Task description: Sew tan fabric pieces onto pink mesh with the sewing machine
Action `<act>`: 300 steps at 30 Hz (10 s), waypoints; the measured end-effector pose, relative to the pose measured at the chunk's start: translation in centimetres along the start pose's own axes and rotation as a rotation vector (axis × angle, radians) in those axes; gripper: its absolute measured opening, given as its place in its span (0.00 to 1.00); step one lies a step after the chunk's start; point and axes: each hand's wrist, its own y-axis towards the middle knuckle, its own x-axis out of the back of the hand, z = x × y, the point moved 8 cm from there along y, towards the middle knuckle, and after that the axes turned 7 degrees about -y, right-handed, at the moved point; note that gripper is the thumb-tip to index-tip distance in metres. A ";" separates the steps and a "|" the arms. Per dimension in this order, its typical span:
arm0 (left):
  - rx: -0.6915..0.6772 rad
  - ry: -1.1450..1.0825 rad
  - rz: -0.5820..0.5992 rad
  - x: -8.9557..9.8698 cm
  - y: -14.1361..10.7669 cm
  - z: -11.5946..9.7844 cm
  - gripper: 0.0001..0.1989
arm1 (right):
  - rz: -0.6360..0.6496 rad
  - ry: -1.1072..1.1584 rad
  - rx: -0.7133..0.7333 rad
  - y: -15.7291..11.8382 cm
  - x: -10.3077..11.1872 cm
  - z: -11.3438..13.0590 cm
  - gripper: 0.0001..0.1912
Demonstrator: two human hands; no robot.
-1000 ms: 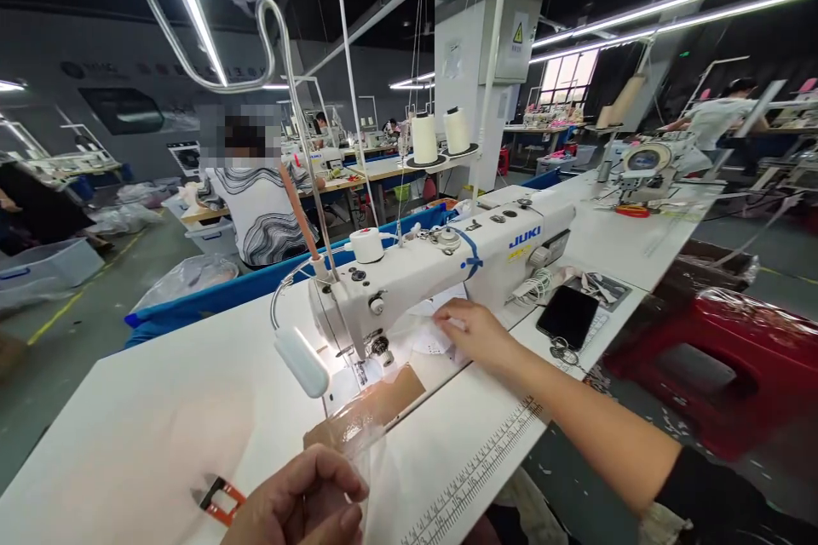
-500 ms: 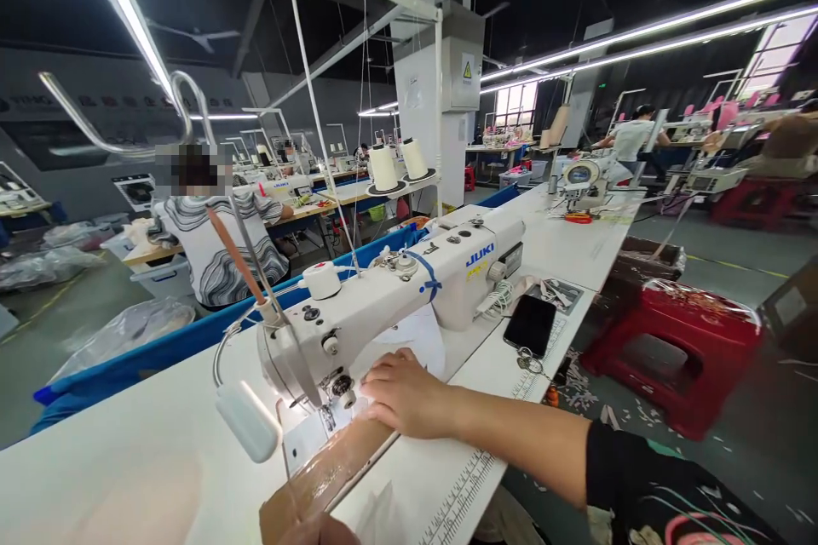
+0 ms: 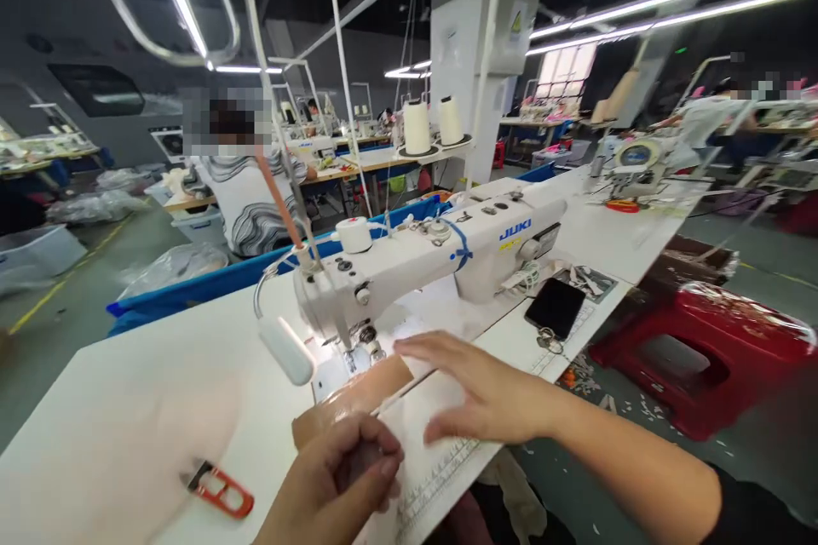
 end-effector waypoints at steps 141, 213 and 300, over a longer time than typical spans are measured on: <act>-0.438 0.805 -0.310 5.9 4.6 0.5 0.10 | -0.083 -0.023 0.030 6.3 -7.6 -2.5 0.15; -0.770 1.149 -0.177 3.6 1.0 -0.3 0.16 | 0.120 -0.458 0.374 5.1 -9.1 -0.5 0.08; -0.658 1.229 -0.232 4.4 2.6 -0.4 0.11 | 0.131 -0.524 0.294 5.8 -10.1 -2.3 0.12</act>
